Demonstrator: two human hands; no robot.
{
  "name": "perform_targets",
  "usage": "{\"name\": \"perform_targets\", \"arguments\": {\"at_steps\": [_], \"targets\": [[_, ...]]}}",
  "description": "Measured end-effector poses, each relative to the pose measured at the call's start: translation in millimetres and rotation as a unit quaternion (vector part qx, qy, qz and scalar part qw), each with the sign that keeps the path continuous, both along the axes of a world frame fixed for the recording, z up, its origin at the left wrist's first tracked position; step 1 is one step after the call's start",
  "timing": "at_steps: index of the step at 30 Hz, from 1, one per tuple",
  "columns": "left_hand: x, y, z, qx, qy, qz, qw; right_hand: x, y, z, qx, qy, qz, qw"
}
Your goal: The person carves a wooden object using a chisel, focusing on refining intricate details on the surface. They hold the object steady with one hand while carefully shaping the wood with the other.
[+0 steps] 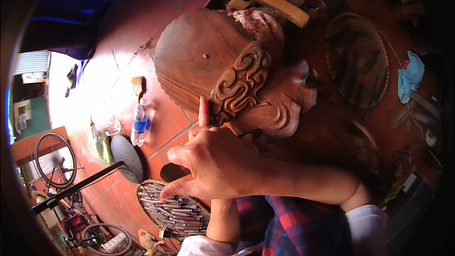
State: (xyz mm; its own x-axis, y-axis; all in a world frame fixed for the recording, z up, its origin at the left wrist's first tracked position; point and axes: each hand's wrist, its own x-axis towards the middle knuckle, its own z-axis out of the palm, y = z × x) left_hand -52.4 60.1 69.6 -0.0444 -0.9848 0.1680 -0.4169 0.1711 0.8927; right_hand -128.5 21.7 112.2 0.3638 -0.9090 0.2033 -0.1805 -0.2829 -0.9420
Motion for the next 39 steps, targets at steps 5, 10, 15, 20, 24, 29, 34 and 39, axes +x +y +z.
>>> {"name": "perform_targets", "arguments": {"at_steps": [5,10,15,20,24,29,34,39], "targets": [[3,6,0,0.001,0.007,0.010,1.000,7,14,0,-0.022,0.060,-0.071,0.995],[2,1,-5,0.012,0.040,0.001,0.999,4,0,-1,0.037,0.027,-0.040,0.998],[5,6,0,0.012,0.040,0.009,0.999,9,2,-1,0.009,0.032,-0.074,0.997],[8,4,0,0.021,0.061,0.002,0.998,12,-2,2,0.045,-0.019,-0.081,0.996],[8,2,-12,0.034,0.101,-0.010,0.994,1,16,-1,0.021,0.119,-0.033,0.992],[29,-17,-4,0.029,0.126,-0.003,0.992,25,16,11,-0.122,0.048,-0.028,0.991],[22,-15,-15,0.030,0.152,-0.017,0.988,18,17,-3,-0.109,0.084,-0.092,0.986],[25,-10,-13,0.041,0.169,-0.022,0.985,21,2,-20,-0.157,0.078,-0.123,0.977]]}}
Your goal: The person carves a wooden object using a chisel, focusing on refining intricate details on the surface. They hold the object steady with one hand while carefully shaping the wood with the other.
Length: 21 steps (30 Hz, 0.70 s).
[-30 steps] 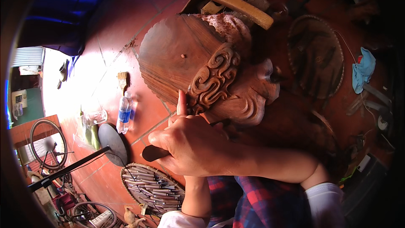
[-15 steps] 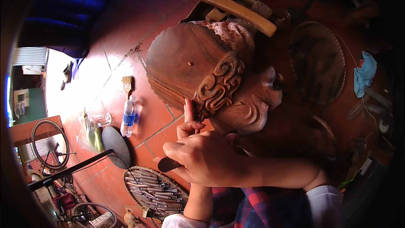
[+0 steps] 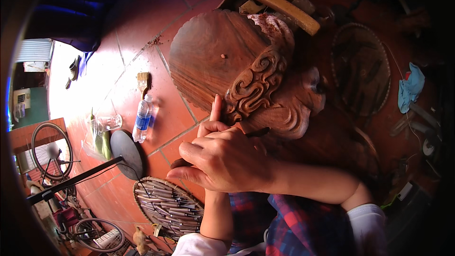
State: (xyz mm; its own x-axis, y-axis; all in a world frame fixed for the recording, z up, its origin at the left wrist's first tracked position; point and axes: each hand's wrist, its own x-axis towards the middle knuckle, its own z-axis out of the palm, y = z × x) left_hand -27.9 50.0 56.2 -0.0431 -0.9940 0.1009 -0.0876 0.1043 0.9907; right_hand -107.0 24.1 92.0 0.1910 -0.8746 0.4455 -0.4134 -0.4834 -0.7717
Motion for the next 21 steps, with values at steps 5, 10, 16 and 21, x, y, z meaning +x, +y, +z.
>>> {"name": "perform_targets", "arguments": {"at_steps": [5,10,16,21], "targets": [[3,7,2,0.001,-0.004,0.008,1.000,-6,12,16,0.003,0.025,-0.016,1.000],[-1,5,-2,0.007,0.010,0.005,1.000,-14,2,8,-0.008,-0.040,0.024,0.999],[-7,8,0,0.000,0.002,0.003,1.000,-21,7,11,0.016,-0.033,0.012,0.999],[2,0,2,0.007,0.007,-0.003,1.000,-9,0,6,-0.044,-0.093,0.006,0.995]]}}
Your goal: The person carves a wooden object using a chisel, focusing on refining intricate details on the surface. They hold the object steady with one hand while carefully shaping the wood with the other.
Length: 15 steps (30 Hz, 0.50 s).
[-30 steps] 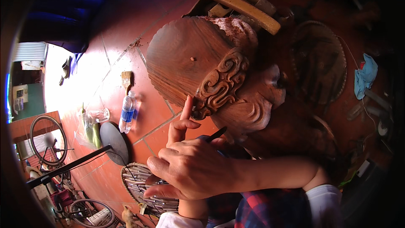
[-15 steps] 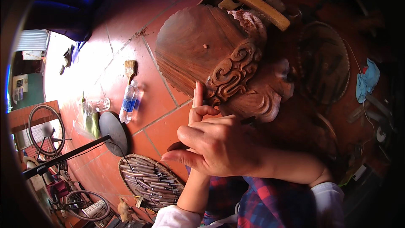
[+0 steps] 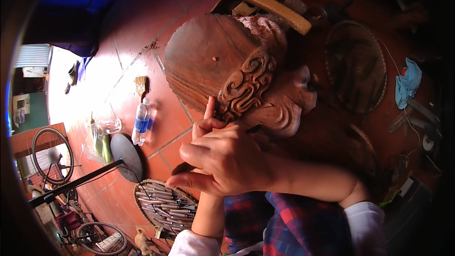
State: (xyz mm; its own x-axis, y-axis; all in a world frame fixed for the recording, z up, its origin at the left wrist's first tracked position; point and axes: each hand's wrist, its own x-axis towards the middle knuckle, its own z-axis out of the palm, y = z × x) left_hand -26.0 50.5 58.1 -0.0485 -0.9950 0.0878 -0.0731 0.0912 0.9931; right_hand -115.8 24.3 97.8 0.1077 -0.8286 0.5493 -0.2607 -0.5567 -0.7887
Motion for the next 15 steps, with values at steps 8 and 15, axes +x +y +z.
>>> {"name": "perform_targets", "arguments": {"at_steps": [8,15], "targets": [[6,1,1,0.000,0.002,0.001,1.000,7,1,4,-0.008,0.020,0.017,1.000],[-3,-3,-12,0.004,0.029,-0.010,1.000,6,-1,-14,0.003,0.036,-0.008,0.999]]}}
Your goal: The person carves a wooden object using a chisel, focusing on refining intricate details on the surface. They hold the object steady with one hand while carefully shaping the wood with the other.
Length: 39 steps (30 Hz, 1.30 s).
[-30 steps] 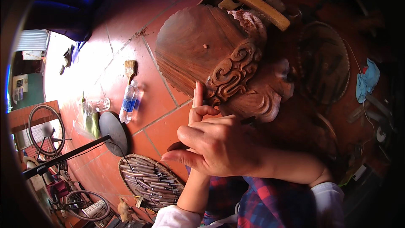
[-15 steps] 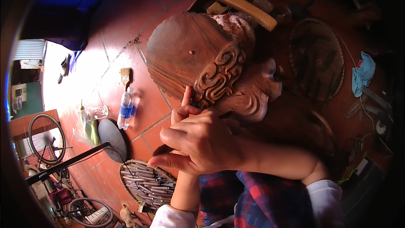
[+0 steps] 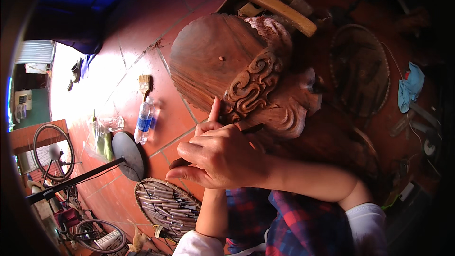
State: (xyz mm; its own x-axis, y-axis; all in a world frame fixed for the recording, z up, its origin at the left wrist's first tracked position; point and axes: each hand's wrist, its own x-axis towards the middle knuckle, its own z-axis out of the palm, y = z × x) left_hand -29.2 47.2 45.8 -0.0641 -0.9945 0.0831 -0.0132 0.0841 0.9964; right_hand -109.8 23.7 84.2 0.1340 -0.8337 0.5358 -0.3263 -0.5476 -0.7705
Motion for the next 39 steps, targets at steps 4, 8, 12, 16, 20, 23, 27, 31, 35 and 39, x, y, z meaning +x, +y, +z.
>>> {"name": "perform_targets", "arguments": {"at_steps": [4,8,12,16,20,23,27,31,35,39], "targets": [[6,5,3,0.003,-0.004,0.012,1.000,-5,14,11,0.008,0.051,-0.005,0.999],[6,7,4,0.002,0.003,0.016,1.000,9,-2,1,-0.039,-0.005,0.012,0.999],[10,10,1,0.003,0.008,0.023,1.000,3,13,8,-0.031,0.054,0.020,0.998],[8,11,1,0.005,0.019,0.025,0.999,9,-3,-1,-0.031,0.026,0.013,0.999],[11,14,-3,0.009,0.023,0.034,0.999,4,15,15,-0.007,0.118,0.027,0.993],[8,14,-2,0.009,0.027,0.035,0.999,8,4,-4,-0.019,0.075,-0.035,0.996],[10,13,-4,0.010,0.034,0.041,0.999,7,3,5,-0.076,0.058,0.055,0.994],[11,15,-2,0.014,0.033,0.042,0.998,8,7,0,0.004,0.120,-0.032,0.992],[10,14,-4,0.013,0.036,0.042,0.998,7,6,9,-0.015,0.044,0.081,0.996],[10,13,-1,0.011,0.027,0.045,0.999,6,10,4,0.013,0.083,-0.015,0.996]]}}
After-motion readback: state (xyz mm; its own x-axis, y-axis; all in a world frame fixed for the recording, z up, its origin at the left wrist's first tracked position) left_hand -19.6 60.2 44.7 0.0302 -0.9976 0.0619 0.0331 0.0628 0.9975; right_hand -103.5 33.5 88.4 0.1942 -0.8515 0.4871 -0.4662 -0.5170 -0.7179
